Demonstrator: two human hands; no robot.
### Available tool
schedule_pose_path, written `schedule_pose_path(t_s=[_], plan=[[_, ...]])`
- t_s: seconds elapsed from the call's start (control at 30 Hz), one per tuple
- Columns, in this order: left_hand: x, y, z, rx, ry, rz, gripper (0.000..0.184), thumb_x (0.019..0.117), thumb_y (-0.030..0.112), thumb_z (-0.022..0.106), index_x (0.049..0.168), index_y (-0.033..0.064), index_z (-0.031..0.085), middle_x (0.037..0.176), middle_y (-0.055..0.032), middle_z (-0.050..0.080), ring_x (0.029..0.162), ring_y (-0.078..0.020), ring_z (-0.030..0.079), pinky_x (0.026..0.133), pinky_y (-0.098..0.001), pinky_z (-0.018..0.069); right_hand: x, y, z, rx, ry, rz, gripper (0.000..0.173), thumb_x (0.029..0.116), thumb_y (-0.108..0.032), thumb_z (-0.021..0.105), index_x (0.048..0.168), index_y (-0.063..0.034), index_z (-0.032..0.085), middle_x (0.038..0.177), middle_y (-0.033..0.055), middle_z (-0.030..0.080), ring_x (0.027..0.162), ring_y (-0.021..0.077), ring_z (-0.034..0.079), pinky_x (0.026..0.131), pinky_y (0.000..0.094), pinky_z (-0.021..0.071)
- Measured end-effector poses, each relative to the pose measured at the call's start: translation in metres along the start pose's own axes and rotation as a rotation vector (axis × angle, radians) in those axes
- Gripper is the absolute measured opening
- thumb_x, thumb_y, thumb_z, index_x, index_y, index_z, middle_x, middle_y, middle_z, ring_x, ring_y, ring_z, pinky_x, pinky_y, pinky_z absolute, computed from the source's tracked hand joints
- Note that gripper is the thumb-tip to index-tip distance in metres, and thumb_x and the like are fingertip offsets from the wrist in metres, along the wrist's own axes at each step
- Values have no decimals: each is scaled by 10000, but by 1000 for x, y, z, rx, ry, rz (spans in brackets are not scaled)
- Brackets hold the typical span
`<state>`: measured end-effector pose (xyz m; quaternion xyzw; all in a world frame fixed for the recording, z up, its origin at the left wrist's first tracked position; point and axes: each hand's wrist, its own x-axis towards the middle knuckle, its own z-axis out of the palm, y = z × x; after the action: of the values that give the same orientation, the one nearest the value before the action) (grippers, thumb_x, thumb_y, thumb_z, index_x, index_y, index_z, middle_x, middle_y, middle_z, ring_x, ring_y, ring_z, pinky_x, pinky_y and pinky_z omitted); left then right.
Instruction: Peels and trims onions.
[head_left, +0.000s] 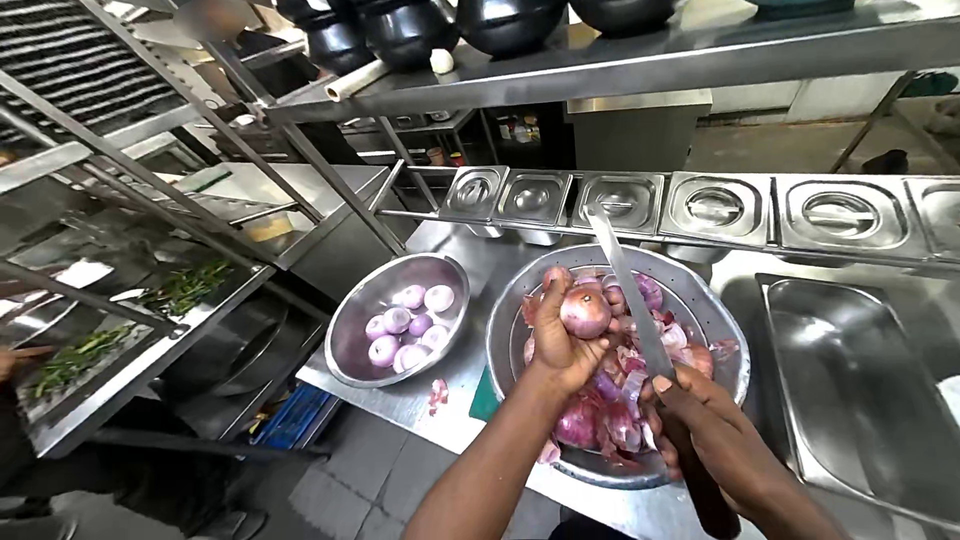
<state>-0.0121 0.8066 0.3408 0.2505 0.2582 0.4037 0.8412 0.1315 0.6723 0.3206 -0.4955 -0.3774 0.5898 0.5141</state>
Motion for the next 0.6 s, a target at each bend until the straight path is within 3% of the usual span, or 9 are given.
schedule_pose_path(t_s=[0.13,0.27,0.37,0.43,0.6], plan=[[-6,-9,2,12,1,69,806,904,849,306,1125,166,672,919,-95,696,655,-158,666,548,-283,566,-1,4,4,-100,22,-27,357,1076,-399,416,994,-111,611,642,24,567,455,131,540,421,283,509],[-12,-15,5,52,74,163,598,990,707,342,1111,210,653,933,-45,692,706,-141,680,562,-298,571,-4,5,5,-166,7,-40,364,1083,-393,405,967,-117,613,641,23,568,446,134,537,412,281,505],[-11,-16,7,16,100,203,499,1043,530,319,1075,150,640,922,-78,698,729,-182,699,575,-335,589,-4,5,7,-179,-4,-19,369,1080,-401,401,962,-120,608,639,24,564,445,135,538,413,280,507],[-10,-17,6,-1,83,219,468,1041,443,316,1029,125,659,905,-89,698,737,-189,696,591,-346,588,-5,5,7,-176,-7,-9,375,1079,-412,405,968,-117,609,639,29,564,446,138,539,413,282,508],[-10,-18,2,66,43,237,418,1010,413,343,995,145,664,881,-62,690,715,-152,682,571,-308,569,-6,6,5,-191,-19,1,387,1079,-427,406,954,-120,607,634,29,561,436,133,528,406,272,499]])
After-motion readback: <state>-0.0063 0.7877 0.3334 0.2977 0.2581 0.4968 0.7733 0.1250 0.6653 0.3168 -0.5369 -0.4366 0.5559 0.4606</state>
